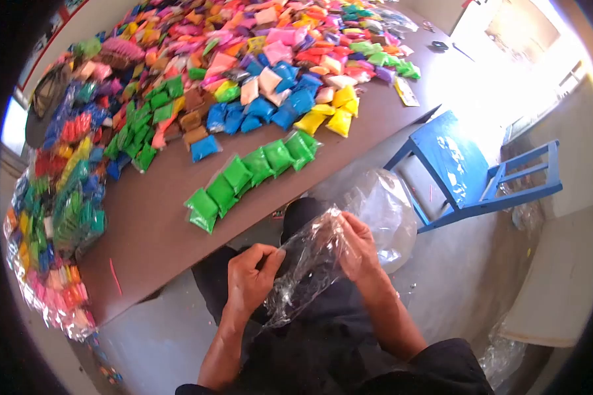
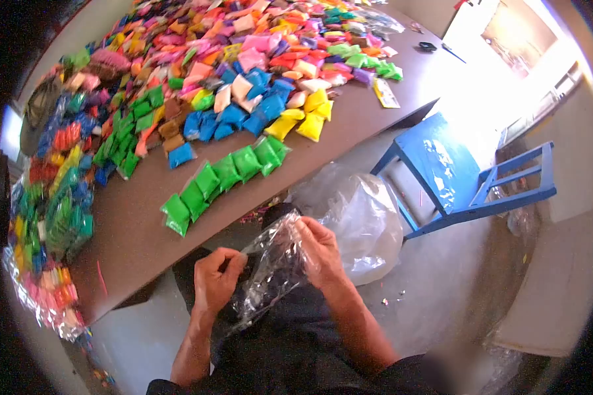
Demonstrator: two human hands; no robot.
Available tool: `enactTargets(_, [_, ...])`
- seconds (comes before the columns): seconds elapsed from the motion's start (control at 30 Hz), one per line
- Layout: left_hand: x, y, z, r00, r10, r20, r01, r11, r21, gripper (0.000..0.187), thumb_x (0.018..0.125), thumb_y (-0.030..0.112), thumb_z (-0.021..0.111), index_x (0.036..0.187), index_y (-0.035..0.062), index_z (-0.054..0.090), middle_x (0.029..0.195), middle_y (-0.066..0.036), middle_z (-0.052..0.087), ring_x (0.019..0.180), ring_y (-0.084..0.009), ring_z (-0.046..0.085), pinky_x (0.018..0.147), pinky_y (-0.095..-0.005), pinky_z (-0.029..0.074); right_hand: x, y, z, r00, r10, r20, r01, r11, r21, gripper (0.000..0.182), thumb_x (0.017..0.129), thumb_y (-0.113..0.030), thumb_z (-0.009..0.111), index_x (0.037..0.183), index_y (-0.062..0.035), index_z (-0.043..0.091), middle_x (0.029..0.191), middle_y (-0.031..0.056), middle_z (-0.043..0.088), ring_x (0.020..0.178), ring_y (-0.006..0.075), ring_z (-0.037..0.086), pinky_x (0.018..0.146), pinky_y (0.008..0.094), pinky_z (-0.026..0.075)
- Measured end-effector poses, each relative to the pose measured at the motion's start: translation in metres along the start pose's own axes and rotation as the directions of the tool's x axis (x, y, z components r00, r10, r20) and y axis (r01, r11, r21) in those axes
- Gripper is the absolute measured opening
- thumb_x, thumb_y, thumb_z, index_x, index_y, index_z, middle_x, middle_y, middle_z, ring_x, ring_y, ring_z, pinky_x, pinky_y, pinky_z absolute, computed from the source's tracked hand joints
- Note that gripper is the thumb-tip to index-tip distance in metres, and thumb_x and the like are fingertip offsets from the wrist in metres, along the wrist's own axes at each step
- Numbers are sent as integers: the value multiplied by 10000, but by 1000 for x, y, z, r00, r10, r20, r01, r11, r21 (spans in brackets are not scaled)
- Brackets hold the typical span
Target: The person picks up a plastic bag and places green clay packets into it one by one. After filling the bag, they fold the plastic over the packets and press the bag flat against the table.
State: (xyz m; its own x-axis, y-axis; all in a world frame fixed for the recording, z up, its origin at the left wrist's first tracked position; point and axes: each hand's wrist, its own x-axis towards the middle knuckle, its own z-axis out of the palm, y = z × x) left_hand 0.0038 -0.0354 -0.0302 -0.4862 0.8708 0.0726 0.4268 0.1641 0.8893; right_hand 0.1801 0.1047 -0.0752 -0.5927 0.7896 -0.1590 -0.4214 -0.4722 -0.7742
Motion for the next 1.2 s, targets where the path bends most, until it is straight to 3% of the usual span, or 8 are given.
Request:
enactTargets(0.17, [8,6,-9,999,-35,-14,35,998,-44,237,1024,198,712,919,-16,716,713,-26,681,659,-75,595,599,-273,470,8,-13,5,988,64,-138,-64,998,6,344,1117,-316,565,1216,-25,720,1112,55,748,946,123,695,781,291,571])
enactTargets(0.3, [19,13,-17,994,-106,-30,95,963,-254,238,1053,223,683,950,9,707,731,-19,667,588,-51,558,532,-248,440,-1,-26,-1,971,-86,-223,13,951,-309,399,1130,-338,514,1289,-20,696,1141,77,733,999,144,701,808,326,590])
enactTargets(0.47, [39,30,-13,972,-117,-203,21,905,-424,243,1068,250,675,990,19,678,709,-16,632,536,-37,512,470,-217,398,-32,-5,26,996,65,68,-36,929,-367,340,1078,-102,567,1392,26,579,1236,57,682,1133,119,617,977,287,503])
enactTargets(0.57, [44,35,-13,960,-137,-243,7,882,-470,231,1067,236,674,983,21,678,702,-10,621,531,-31,499,466,-215,390,-33,16,33,972,142,189,-54,911,-408,301,1105,-171,563,1331,17,628,1168,39,701,1117,115,623,992,308,497])
enactTargets(0.7, [38,27,-23,928,-172,-330,7,896,-445,218,1065,223,669,978,23,678,698,-2,612,529,-27,483,468,-206,377,-39,19,47,956,284,69,-264,941,-210,281,1108,-232,595,1207,9,700,1001,31,727,902,106,677,818,287,567])
enactTargets(0.9, [26,35,-52,887,-114,-447,-80,916,-392,167,1045,184,664,1006,22,673,739,-7,629,551,-21,478,474,-191,369,-24,-5,55,974,127,185,-66,949,-308,287,1117,-231,577,1141,21,713,889,23,708,797,77,634,727,263,538])
enactTargets(1.03, [29,27,-89,839,-121,-530,-105,920,-377,358,1014,186,693,1301,2,584,968,-72,671,647,-42,534,504,-195,401,-13,-26,59,966,126,225,-7,885,-466,308,1119,-229,564,1139,35,721,874,16,706,780,75,608,711,234,480])
enactTargets(1.2, [20,24,-121,925,-78,-373,0,979,-204,758,859,88,790,1537,35,454,1496,-142,515,1172,-232,622,861,-349,544,-8,-52,59,919,207,335,28,815,-579,257,1079,-183,607,1124,28,747,836,28,702,778,101,636,703,290,526])
